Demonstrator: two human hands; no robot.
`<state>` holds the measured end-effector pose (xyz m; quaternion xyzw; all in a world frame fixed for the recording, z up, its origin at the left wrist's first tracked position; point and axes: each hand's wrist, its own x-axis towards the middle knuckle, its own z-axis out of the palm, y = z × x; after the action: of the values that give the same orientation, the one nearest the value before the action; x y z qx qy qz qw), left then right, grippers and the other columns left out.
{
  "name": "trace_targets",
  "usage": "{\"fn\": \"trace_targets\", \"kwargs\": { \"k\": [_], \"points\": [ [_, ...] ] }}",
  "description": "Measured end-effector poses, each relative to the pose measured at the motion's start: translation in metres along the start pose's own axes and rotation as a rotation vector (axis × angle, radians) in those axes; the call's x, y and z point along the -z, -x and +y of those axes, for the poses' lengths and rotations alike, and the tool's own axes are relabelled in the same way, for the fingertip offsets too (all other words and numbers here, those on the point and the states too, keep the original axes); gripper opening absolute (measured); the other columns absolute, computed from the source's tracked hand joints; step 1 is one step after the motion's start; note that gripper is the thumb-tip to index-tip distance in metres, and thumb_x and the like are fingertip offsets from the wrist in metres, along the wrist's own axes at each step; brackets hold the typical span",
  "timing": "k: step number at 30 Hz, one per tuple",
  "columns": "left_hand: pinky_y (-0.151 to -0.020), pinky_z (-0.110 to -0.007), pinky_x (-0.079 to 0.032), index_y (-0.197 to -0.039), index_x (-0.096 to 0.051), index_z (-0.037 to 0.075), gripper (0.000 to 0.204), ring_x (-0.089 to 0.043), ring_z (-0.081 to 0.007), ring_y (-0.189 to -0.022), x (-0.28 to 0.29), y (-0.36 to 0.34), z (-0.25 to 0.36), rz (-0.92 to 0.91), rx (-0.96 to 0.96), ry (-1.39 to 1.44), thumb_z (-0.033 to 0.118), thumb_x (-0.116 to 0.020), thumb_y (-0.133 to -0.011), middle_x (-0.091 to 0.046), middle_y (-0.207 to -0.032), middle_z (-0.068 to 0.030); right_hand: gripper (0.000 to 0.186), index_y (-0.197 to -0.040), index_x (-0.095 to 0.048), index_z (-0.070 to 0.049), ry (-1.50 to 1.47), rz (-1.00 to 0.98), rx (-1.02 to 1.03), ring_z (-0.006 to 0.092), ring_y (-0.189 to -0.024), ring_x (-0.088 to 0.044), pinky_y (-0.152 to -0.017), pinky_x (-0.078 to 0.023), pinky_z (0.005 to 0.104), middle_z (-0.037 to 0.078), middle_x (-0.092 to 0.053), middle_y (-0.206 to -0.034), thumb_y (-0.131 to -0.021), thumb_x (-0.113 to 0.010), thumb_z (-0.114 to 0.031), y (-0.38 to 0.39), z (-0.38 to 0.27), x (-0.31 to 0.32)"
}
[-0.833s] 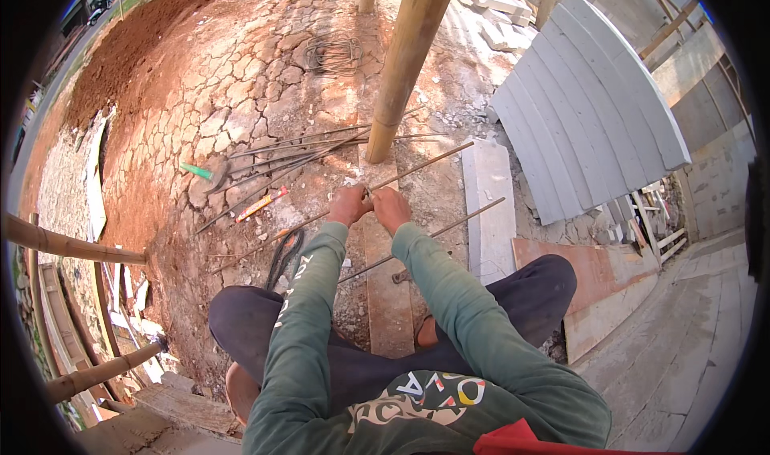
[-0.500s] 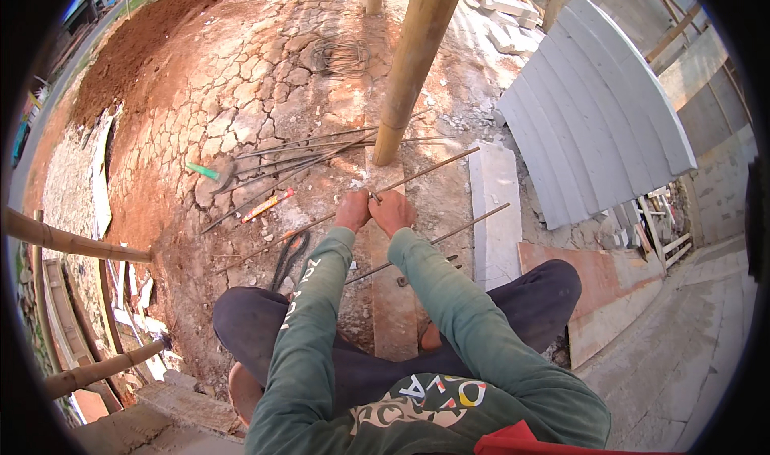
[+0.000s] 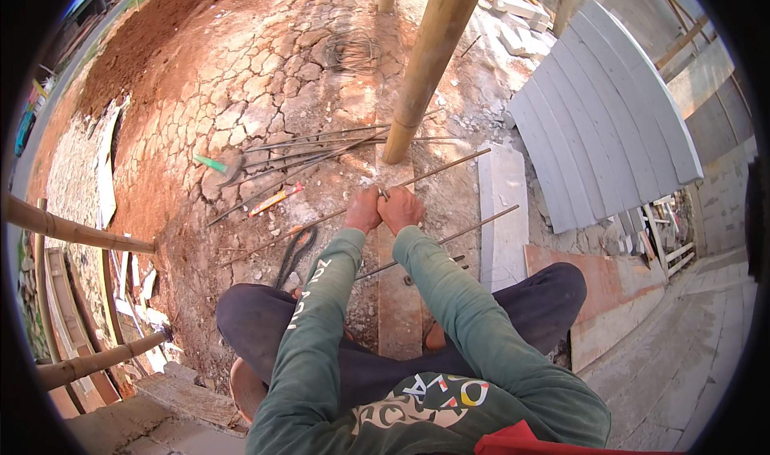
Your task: The person sits on the ground and repeatedly bends thin metal rods into curved shapes using hands and pliers. The person handles multiple rods one at a time, bending them and placing them on the ground.
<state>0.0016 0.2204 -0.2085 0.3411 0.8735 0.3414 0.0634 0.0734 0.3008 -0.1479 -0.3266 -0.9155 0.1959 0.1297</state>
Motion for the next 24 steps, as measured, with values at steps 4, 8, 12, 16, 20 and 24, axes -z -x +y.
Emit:
{"fn": "trace_targets", "kwargs": {
  "k": [4, 8, 12, 16, 20, 24],
  "points": [
    [-0.072, -0.052, -0.051, -0.089, -0.057, 0.004, 0.022, -0.064, -0.0431, -0.083, -0.004, 0.002, 0.002, 0.027, 0.047, -0.021, 0.025, -0.061, -0.082, -0.065, -0.086, -0.0245, 0.021, -0.075, -0.067, -0.007, 0.059, 0.045, 0.058, 0.0348, -0.079, -0.065, -0.072, -0.050, 0.0476, 0.014, -0.066, -0.086, -0.075, -0.063, -0.027, 0.001, 0.000, -0.003],
    [-0.071, -0.051, -0.052, -0.089, -0.059, 0.003, 0.020, -0.065, -0.0421, -0.082, -0.007, 0.000, 0.005, 0.018, 0.105, -0.077, 0.022, -0.060, -0.084, -0.066, -0.084, -0.0245, 0.016, -0.073, -0.066, -0.007, 0.114, 0.142, 0.154, 0.0328, -0.075, -0.065, -0.069, -0.049, 0.0463, 0.013, -0.066, -0.082, -0.073, -0.063, -0.022, 0.002, 0.003, -0.008],
    [-0.069, -0.049, -0.054, -0.083, -0.067, 0.003, 0.018, -0.067, -0.0396, -0.079, -0.007, -0.003, 0.009, -0.029, 0.131, -0.206, 0.020, -0.061, -0.083, -0.066, -0.080, -0.0235, 0.013, -0.072, -0.066, -0.007, 0.107, 0.203, 0.177, 0.0324, -0.071, -0.064, -0.067, -0.048, 0.0444, 0.012, -0.066, -0.079, -0.071, -0.063, -0.020, 0.001, 0.008, -0.014],
    [-0.070, -0.048, -0.055, -0.079, -0.071, 0.003, 0.018, -0.068, -0.0388, -0.080, -0.005, -0.001, 0.016, -0.015, 0.214, -0.199, 0.019, -0.061, -0.083, -0.067, -0.082, -0.0228, 0.014, -0.073, -0.066, -0.007, 0.126, 0.192, 0.173, 0.0335, -0.069, -0.065, -0.066, -0.049, 0.0457, 0.013, -0.066, -0.075, -0.072, -0.063, -0.021, -0.001, 0.011, -0.017],
    [-0.071, -0.048, -0.055, -0.081, -0.071, 0.004, 0.020, -0.068, -0.0384, -0.084, -0.004, 0.000, 0.020, -0.013, 0.330, -0.187, 0.022, -0.064, -0.083, -0.068, -0.086, -0.0222, 0.014, -0.075, -0.065, -0.007, 0.106, 0.106, 0.106, 0.0350, -0.068, -0.065, -0.063, -0.049, 0.0478, 0.014, -0.067, -0.073, -0.073, -0.064, -0.021, 0.000, 0.009, -0.017],
    [-0.071, -0.049, -0.055, -0.084, -0.070, 0.003, 0.024, -0.067, -0.0397, -0.085, -0.006, -0.004, 0.015, -0.016, 0.367, -0.196, 0.027, -0.067, -0.082, -0.068, -0.088, -0.0218, 0.016, -0.075, -0.065, -0.008, 0.026, 0.070, 0.041, 0.0365, -0.069, -0.065, -0.062, -0.049, 0.0489, 0.015, -0.066, -0.073, -0.075, -0.064, -0.023, 0.001, 0.009, -0.015]
  ]
}}
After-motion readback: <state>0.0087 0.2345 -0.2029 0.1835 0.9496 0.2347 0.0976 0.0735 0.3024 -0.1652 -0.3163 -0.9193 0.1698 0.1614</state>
